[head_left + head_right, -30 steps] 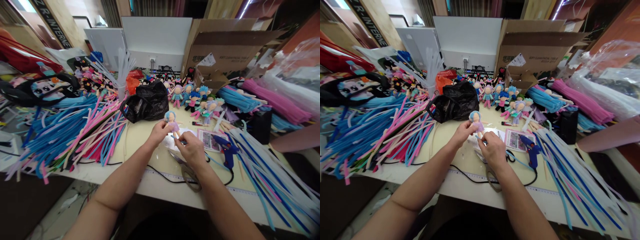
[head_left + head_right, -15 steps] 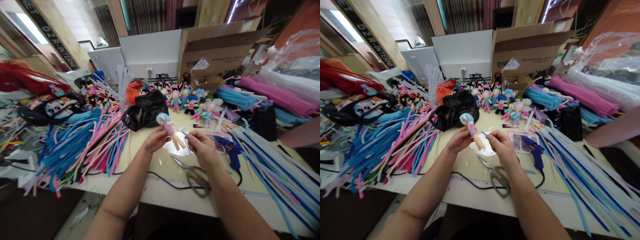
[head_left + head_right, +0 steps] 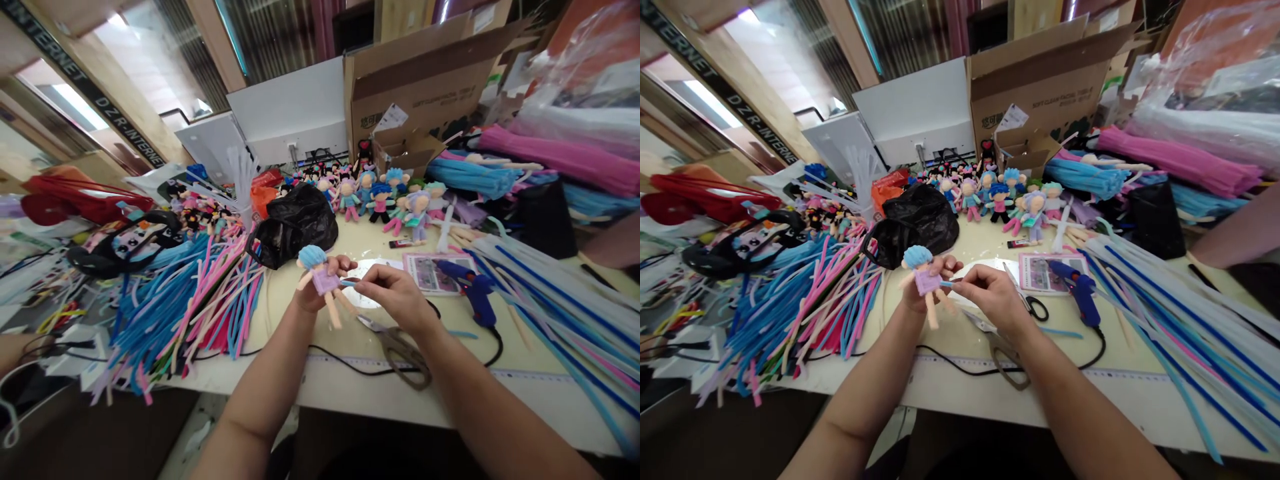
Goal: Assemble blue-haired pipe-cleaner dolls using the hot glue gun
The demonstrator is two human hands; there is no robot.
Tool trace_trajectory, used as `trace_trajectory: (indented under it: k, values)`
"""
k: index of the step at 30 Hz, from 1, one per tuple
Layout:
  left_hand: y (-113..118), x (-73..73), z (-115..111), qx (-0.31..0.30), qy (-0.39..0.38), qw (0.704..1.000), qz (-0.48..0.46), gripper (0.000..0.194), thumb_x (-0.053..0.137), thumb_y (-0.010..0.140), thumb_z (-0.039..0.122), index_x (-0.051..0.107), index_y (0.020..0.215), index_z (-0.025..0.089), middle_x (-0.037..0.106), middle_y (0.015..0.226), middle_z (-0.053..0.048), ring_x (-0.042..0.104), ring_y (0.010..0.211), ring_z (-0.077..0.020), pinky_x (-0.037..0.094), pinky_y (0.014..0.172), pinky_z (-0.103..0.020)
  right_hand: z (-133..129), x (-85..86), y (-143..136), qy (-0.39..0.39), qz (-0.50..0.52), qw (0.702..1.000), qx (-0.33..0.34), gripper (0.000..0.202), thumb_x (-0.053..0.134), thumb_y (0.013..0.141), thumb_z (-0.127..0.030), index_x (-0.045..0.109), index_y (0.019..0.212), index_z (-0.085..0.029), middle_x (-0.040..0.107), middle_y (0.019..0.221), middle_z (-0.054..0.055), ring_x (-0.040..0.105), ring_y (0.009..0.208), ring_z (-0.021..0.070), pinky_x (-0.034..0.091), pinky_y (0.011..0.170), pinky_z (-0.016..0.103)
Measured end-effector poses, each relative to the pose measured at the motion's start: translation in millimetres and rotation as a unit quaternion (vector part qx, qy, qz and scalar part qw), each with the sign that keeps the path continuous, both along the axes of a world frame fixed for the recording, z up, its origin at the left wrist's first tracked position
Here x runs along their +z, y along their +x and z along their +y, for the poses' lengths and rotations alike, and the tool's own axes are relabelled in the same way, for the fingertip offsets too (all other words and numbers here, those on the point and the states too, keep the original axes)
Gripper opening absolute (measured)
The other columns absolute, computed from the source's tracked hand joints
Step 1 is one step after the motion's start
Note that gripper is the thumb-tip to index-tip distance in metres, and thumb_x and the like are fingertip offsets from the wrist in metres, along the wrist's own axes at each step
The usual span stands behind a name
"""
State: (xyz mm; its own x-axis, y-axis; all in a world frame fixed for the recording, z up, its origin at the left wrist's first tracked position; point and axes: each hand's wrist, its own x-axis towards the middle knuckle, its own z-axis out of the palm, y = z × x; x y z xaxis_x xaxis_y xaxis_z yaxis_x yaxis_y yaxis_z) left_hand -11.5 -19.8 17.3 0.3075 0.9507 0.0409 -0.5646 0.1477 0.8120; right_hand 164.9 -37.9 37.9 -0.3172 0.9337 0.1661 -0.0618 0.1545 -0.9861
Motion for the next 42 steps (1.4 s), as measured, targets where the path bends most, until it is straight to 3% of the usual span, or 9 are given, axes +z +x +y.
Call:
trace_trajectory:
  k: [5, 8, 14, 22, 33, 36, 42]
  values:
    - [2.9, -0.1, 1.1, 0.015, -0.014, 0.999, 0.029, 0.053, 0.066, 0.068, 0.055, 0.035, 0.048, 0.017, 0.046, 0.082, -0.006, 0.052, 0.1, -0.0248, 0.048, 0.084, -0.041, -5.6, -1.8, -3.8, 0.041, -0.048, 0.998, -0.01, 0.024, 0.07, 0.073, -0.037, 0.058, 0.063, -0.019, 0.057, 0.063, -0.002, 0.049, 0.062, 0.0128, 0.039, 0.058, 0.027]
    - [4.4, -2.7, 1.6, 0.03, -0.016, 0.998, 0.043, 0.055, 0.066, 0.066, 0.061, 0.036, 0.048, 0.018, 0.047, 0.081, -0.006, 0.052, 0.1, -0.0251, 0.047, 0.086, -0.041, -8.2, -2.5, -7.0, 0.084, -0.085, 0.993, -0.015, 0.02, 0.07, 0.074, -0.034, 0.06, 0.063, -0.02, 0.06, 0.068, 0.0, 0.053, 0.067, 0.0145, 0.041, 0.063, 0.027]
    - [4.3, -8.1, 3.0, 0.009, 0.023, 0.999, 0.02, 0.051, 0.07, 0.064, 0.056, 0.039, 0.051, 0.018, 0.048, 0.082, -0.005, 0.054, 0.097, -0.0232, 0.047, 0.087, -0.041, -11.4, -3.4, -11.2, 0.123, -0.119, 0.985, -0.022, 0.022, 0.07, 0.075, -0.031, 0.056, 0.061, -0.02, 0.058, 0.067, -0.001, 0.052, 0.065, 0.0134, 0.04, 0.063, 0.027]
    - [7.6, -1.4, -0.6, 0.007, -0.005, 0.999, 0.048, 0.057, 0.072, 0.055, 0.063, 0.038, 0.05, 0.018, 0.045, 0.081, -0.004, 0.052, 0.097, -0.0246, 0.045, 0.087, -0.041, -10.7, -8.1, -12.4, 0.138, -0.134, 0.981, -0.029, 0.025, 0.07, 0.075, -0.032, 0.054, 0.06, -0.02, 0.058, 0.067, -0.001, 0.051, 0.064, 0.0132, 0.04, 0.062, 0.027]
    - [7.0, -9.4, 2.0, -0.028, 0.009, 0.999, 0.043, 0.053, 0.075, 0.055, 0.056, 0.038, 0.052, 0.018, 0.048, 0.084, -0.006, 0.054, 0.096, -0.0255, 0.048, 0.084, -0.042, -11.6, -3.1, -11.4, 0.079, -0.168, 0.981, -0.05, 0.02, 0.07, 0.072, -0.031, 0.055, 0.063, -0.02, 0.059, 0.066, -0.002, 0.051, 0.062, 0.0133, 0.037, 0.059, 0.026]
    - [7.6, -10.8, 3.7, -0.028, 0.011, 0.999, 0.04, 0.05, 0.075, 0.055, 0.054, 0.04, 0.052, 0.018, 0.049, 0.087, -0.006, 0.055, 0.097, -0.0257, 0.048, 0.086, -0.044, -11.0, -3.3, -11.2, 0.057, -0.172, 0.982, -0.048, 0.013, 0.069, 0.072, -0.032, 0.062, 0.073, -0.021, 0.064, 0.072, -0.001, 0.056, 0.067, 0.015, 0.04, 0.062, 0.027]
    - [8.7, -11.4, 4.8, -0.034, 0.037, 0.999, 0.005, 0.04, 0.079, 0.059, 0.044, 0.05, 0.056, 0.017, 0.051, 0.09, -0.005, 0.057, 0.098, -0.0231, 0.048, 0.088, -0.039, -3.9, -8.3, -9.8, -0.008, -0.138, 0.99, 0.007, 0.02, 0.067, 0.072, -0.032, 0.072, 0.089, -0.021, 0.071, 0.09, 0.002, 0.062, 0.083, 0.0195, 0.044, 0.077, 0.031]
